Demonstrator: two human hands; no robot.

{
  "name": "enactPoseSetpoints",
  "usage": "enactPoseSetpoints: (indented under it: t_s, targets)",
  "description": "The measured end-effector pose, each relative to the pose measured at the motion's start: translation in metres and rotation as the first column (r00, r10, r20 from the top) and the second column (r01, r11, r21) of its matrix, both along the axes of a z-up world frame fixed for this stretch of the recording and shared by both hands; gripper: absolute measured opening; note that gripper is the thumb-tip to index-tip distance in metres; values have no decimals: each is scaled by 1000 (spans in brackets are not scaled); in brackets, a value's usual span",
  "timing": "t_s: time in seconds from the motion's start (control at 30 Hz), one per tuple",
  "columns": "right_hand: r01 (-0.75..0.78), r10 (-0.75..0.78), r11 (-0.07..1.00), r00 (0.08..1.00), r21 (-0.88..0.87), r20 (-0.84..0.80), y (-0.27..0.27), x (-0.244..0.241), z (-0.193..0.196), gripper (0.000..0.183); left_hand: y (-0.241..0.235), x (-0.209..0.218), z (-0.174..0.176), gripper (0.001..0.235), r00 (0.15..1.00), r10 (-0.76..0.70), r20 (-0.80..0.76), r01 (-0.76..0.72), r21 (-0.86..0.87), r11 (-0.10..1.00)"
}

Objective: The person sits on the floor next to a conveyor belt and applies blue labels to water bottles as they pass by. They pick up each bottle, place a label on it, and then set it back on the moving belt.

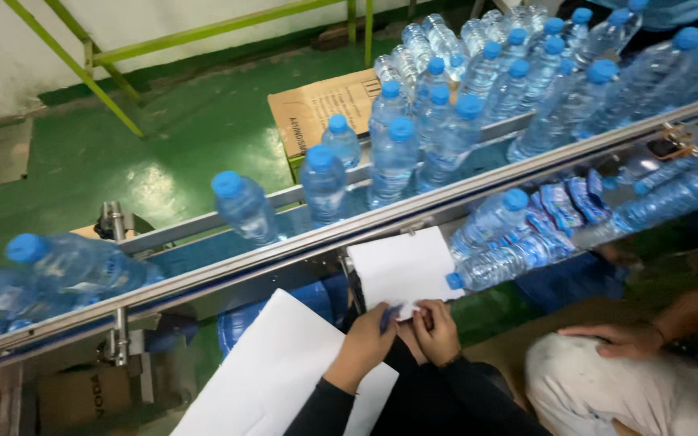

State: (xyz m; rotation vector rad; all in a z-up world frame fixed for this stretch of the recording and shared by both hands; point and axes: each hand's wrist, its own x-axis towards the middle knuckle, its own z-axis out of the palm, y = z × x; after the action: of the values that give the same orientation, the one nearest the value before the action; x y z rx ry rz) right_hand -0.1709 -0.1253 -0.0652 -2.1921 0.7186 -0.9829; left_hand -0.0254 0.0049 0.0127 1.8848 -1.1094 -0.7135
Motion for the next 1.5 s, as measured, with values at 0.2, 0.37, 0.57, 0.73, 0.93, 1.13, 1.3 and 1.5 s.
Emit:
enactPoseSetpoints:
  t_s: [0.2,0.37,0.57,0.73,0.93,1.13,1.3,1.5]
  targets:
    - [-4,3,997,1000,75,17,3,-5,7,18,-4,-3,11,27,925,281,-254,-256,130,958]
    - [-78,74,941,997,330,24,17,-10,13,100,-5,-6,27,25,764,335,-552,-397,7,918]
    - [-304,213,802,950,515,229,38,23,53,18,2,9,-20,12,842,354,-408,-433,-118,894]
    - [-317,209,726,947,610,243,48,23,84,16,8,7,10,8,697,413,-586,-489,32,871]
    - [-314,253,794,949,521,186,48,19,105,16,8,10,14,11,667,444,-598,-481,109,870]
    - [-324,239,719,946,615,220,45,29,76,18,6,11,-7,16,421,359,-833,-630,17,777]
    - [-327,255,775,945,540,205,36,38,97,18,2,13,-25,24,209,155,-965,-737,-52,674]
    - [24,76,862,982,507,-176,-19,37,168,11,-1,12,-13,39,109,178,-978,-707,50,706]
